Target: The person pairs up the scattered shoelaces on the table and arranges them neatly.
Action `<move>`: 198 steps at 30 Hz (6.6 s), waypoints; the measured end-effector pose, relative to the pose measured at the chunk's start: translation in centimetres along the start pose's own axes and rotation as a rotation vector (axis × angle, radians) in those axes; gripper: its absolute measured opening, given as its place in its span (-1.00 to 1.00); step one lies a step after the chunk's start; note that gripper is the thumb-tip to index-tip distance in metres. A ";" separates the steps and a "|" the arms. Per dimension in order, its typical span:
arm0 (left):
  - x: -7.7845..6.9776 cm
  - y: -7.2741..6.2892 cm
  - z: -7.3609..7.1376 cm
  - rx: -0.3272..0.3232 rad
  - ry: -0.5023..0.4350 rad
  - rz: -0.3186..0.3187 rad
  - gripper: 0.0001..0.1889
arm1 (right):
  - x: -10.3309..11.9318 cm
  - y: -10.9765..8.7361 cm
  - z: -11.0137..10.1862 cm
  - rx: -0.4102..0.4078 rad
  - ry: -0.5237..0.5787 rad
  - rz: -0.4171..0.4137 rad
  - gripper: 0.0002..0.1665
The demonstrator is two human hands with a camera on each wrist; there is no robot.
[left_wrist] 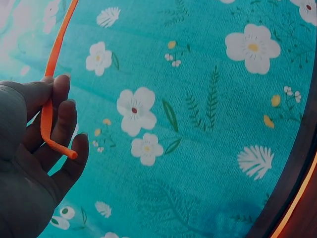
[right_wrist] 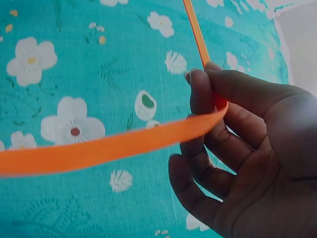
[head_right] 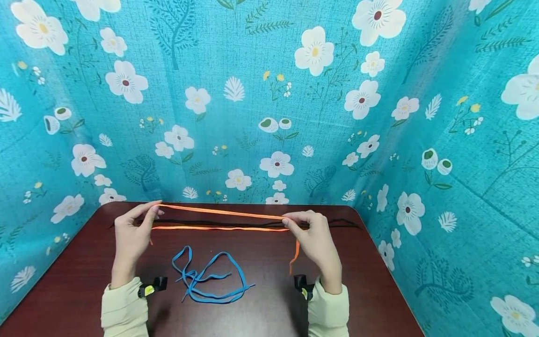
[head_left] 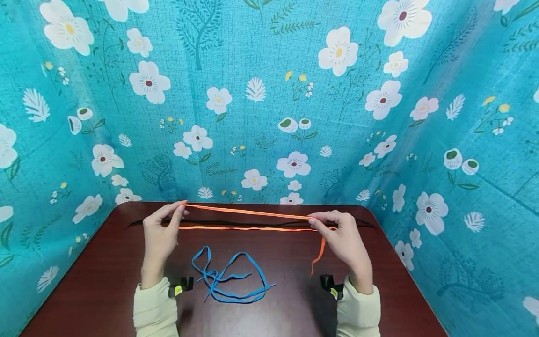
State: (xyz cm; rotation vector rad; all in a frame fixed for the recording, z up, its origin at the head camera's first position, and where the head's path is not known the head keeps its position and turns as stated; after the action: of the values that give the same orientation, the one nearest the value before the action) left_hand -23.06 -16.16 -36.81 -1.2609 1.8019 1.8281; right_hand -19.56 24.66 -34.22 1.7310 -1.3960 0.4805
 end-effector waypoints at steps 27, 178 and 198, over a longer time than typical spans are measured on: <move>4.2 -0.4 -5.1 -0.263 0.052 -0.083 -0.82 | -4.0 -0.9 -4.4 -0.144 -0.037 0.138 -0.69; 23.3 2.0 -5.0 0.653 0.650 -0.413 -0.73 | -26.7 5.3 -1.8 0.317 -0.549 0.538 -0.70; 11.6 -0.7 4.7 0.798 0.276 -0.162 -0.84 | -10.7 6.5 6.9 0.429 -0.678 0.249 -0.76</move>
State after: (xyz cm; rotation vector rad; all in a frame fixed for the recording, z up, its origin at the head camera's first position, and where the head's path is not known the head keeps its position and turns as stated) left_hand -31.00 -16.03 -46.47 -1.2874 2.1545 0.7155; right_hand -30.24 25.53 -43.61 2.1967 -2.1238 0.3516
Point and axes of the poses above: each hand's wrist, its own y-axis towards the middle knuckle, its own z-axis out of the palm, x = y × z, the point moved 4 cm from there along y, towards the middle knuckle, and after that the axes turned 3 degrees about z, right-handed, at the moved point
